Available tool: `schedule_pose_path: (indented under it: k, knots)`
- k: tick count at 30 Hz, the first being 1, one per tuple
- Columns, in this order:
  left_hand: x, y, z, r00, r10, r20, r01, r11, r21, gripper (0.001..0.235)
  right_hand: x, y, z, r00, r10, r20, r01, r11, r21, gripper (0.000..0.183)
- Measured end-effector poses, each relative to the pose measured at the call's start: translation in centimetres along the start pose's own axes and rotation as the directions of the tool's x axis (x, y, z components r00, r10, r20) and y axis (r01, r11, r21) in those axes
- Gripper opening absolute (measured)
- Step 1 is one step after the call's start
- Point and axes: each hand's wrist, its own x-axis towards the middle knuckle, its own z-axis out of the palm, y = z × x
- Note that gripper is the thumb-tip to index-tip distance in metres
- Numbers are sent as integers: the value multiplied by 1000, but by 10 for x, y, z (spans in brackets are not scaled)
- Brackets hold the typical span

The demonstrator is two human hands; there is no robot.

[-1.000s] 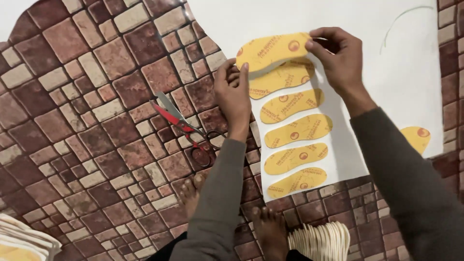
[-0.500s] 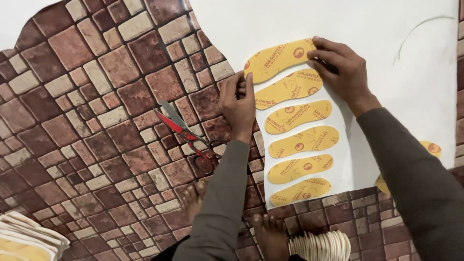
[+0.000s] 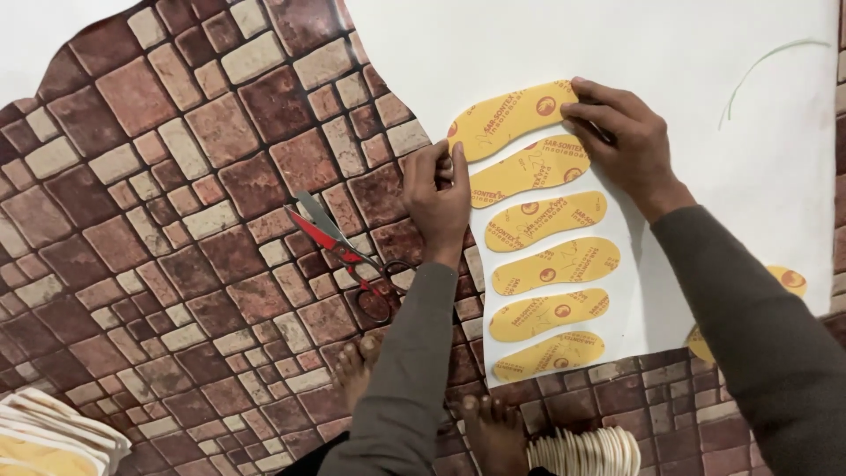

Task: The person cuts yellow insoles from a sheet using scissors. They then arrange the cut insoles on a white surface and proceed to cut the sheet along the edges of the insoles.

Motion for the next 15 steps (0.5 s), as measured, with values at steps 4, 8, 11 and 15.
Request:
schedule_pose_path:
  k: [4,8,11,15]
  knots:
    - [0,2,-1,1000,-10,-8,10,1000,-19,12,1,-2,-1,1000,18,-14,-18,1000,21,23]
    - [0,1,0,1000,-8,-17,8,1000,4,13,2,-2,-1,1000,14,-2,-14,1000,20,24]
    - [0,0,-1,1000,-5,-23,5,1000,7,13,2,-3,1,1000,20,-7,-20,1000,17,24]
    - [-2,1,1,999,-11,-33,10,1000,-10,13,1,0,-1,1000,-3,-7,4,1000,10,25]
